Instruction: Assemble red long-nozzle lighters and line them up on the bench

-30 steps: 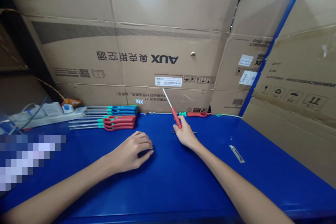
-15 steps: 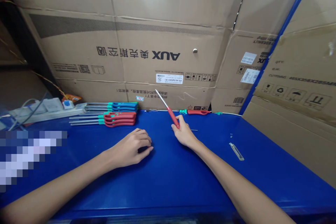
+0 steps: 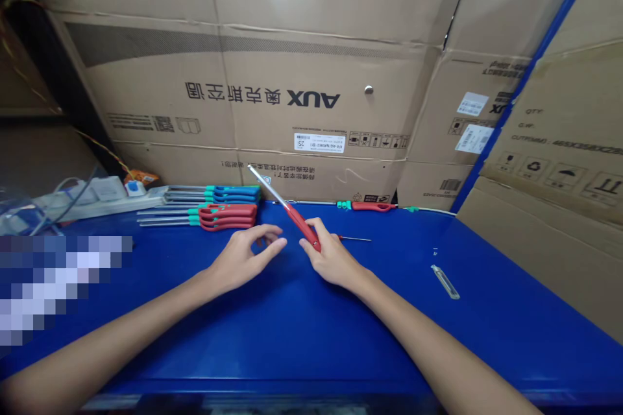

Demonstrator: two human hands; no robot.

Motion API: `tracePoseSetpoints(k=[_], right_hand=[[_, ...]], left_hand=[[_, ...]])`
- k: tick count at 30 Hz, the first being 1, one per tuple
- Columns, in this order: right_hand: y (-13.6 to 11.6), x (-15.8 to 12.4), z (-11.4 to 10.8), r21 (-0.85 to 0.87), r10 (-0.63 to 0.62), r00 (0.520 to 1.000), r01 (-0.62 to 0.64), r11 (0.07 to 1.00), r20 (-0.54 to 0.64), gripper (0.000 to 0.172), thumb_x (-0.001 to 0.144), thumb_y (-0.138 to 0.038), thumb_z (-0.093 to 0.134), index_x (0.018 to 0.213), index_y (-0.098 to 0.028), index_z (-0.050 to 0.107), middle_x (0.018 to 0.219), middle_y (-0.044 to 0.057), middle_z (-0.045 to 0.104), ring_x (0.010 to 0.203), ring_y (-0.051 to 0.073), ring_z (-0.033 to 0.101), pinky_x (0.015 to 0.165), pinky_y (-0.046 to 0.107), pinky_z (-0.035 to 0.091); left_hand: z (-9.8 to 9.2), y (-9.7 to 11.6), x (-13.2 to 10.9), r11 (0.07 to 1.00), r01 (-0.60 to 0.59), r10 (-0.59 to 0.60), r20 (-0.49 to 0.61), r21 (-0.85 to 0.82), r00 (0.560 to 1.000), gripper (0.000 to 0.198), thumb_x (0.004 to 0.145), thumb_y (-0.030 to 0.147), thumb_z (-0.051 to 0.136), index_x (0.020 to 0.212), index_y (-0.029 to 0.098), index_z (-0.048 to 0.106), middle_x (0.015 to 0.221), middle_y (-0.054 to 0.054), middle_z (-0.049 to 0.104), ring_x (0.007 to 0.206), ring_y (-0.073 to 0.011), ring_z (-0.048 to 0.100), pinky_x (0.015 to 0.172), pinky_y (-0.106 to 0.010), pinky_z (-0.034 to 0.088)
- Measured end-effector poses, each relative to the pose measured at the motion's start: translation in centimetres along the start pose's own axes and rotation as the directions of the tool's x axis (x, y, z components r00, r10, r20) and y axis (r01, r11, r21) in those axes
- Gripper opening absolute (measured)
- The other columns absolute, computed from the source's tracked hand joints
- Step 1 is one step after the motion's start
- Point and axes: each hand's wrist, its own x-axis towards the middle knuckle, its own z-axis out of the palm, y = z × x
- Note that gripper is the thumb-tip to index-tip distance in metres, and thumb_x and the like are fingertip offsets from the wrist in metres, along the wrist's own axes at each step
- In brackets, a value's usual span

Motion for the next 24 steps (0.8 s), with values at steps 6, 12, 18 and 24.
tracePoseSetpoints(k=[6,12,18,24], right_hand=[[-2.0,-0.9,1.5,0.204,-0.048,0.988,0.018,0.979,0.147,0.028,0.093,-0.037,0.048,0.116,-0.022,0.046,0.067,-0.007,0.044,0.056,0.011,0.040,0.058,0.024,0.035],[-3.0,-1.5,2.0,0.311,-0.028,0.969,-0.051,0.949,0.245,0.027,0.093,-0.036,0.048,0.118,-0.025,0.044,0.059,-0.010,0.036,0.045,0.008,0.036,0.049,0.021,0.031],[-3.6,-1.8,2.4,0.312,-0.038,0.962,-0.050,0.949,0.270,0.032,0.091,-0.033,0.052,0.120,-0.024,0.044,0.060,-0.010,0.042,0.046,0.008,0.041,0.049,0.021,0.035],[-2.7,-1.1,1.3,0.339,-0.033,0.977,-0.042,0.940,0.212,0.049,0.076,-0.030,0.069,0.121,-0.022,0.052,0.081,-0.001,0.063,0.068,0.012,0.059,0.065,0.026,0.048]], left_hand=[[0.4,0.0,0.9,0.558,0.196,-0.182,0.112,-0.806,0.977,0.045,0.079,0.049,0.069,0.110,0.017,0.066,0.108,-0.011,0.070,0.099,-0.0229,0.065,0.085,-0.036,0.051],[-0.1,0.2,0.6,0.419,0.220,-0.209,0.142,-0.881,0.967,0.032,0.070,0.043,0.079,0.085,0.016,0.069,0.090,-0.007,0.071,0.091,-0.0217,0.066,0.087,-0.038,0.049],[-0.8,0.6,0.6,0.422,0.232,-0.266,0.125,-0.877,0.956,0.030,0.063,0.038,0.083,0.072,0.013,0.070,0.081,-0.008,0.068,0.080,-0.0212,0.064,0.074,-0.035,0.049],[-1.2,0.5,1.1,0.433,0.270,-0.434,0.063,-0.860,0.899,0.033,0.060,0.037,0.084,0.078,0.012,0.074,0.080,-0.009,0.072,0.071,-0.0175,0.063,0.068,-0.031,0.049]])
